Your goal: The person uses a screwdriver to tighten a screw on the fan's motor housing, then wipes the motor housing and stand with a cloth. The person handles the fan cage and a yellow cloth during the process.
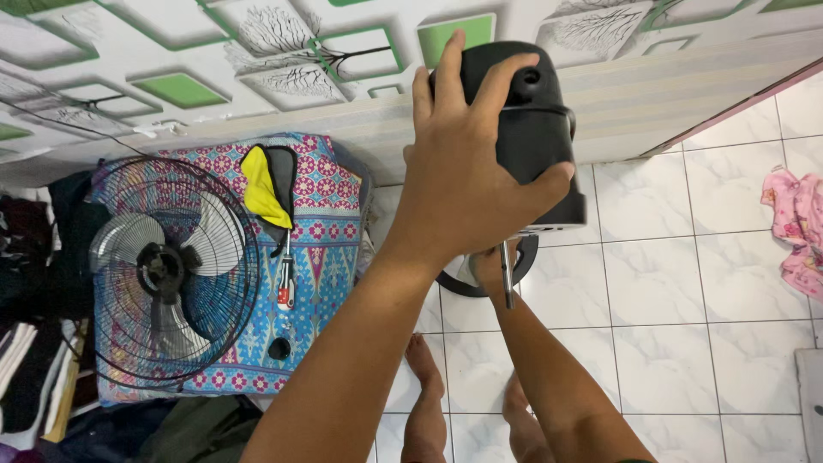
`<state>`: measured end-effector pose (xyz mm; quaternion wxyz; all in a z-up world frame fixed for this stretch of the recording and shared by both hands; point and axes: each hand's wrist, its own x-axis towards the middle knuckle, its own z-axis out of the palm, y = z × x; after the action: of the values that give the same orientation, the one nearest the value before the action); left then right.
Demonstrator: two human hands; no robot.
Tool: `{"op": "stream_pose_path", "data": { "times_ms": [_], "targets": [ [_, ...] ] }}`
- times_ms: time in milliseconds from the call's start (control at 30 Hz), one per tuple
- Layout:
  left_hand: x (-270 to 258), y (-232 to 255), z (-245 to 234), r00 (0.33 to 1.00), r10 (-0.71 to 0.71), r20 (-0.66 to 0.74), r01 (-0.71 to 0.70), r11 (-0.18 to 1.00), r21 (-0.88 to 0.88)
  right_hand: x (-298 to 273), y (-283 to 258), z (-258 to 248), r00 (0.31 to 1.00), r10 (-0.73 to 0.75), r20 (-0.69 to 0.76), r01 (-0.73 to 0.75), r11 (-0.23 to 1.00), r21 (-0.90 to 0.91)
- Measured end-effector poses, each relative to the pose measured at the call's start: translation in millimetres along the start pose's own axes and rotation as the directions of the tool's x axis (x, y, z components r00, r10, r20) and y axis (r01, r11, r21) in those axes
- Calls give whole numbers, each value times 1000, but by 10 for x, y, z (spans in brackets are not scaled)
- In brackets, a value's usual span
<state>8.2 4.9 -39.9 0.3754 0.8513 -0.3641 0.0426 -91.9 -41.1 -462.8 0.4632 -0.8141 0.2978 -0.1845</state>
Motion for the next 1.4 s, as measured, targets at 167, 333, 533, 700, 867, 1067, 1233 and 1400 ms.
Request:
{"op": "stream_pose_path", "data": {
  "times_ms": [167, 333, 533, 700, 867, 1067, 1233, 1400],
  "targets": [
    [-52, -53, 52, 994, 40, -100, -41, 999, -14, -39, 143, 33, 995, 100, 5, -100, 993, -56],
    [-52, -16, 178, 990, -91, -109, 92, 996, 0, -338, 32, 279, 977, -41, -211, 55, 997, 57],
    [-142, -41, 249, 988, -19, -155, 9, 998, -65, -729, 145, 560, 997, -56, 60, 64, 988, -140],
    [-133, -54, 185, 957, 51, -286, -64, 997, -35, -602, 170, 482, 991, -22, 132, 47, 979, -196],
    [-79, -97, -10, 997, -25, -80, 24, 1000, -10, -306, 214, 295, 991, 12, 136, 17, 976, -217],
    [-5, 20, -99, 998, -64, -3, 64, 998, -25, -53, 461, -596, 982, 92, 165, -35, 946, -321],
    [39, 148, -35, 989, -111, 97, 109, 994, 29, 256, 471, -796, 953, 166, 252, -57, 919, -391],
    [-16, 76, 10, 1000, -25, -5, 25, 1000, -11, 431, 215, -837, 899, 299, 319, -90, 840, -535]
  ]
}}
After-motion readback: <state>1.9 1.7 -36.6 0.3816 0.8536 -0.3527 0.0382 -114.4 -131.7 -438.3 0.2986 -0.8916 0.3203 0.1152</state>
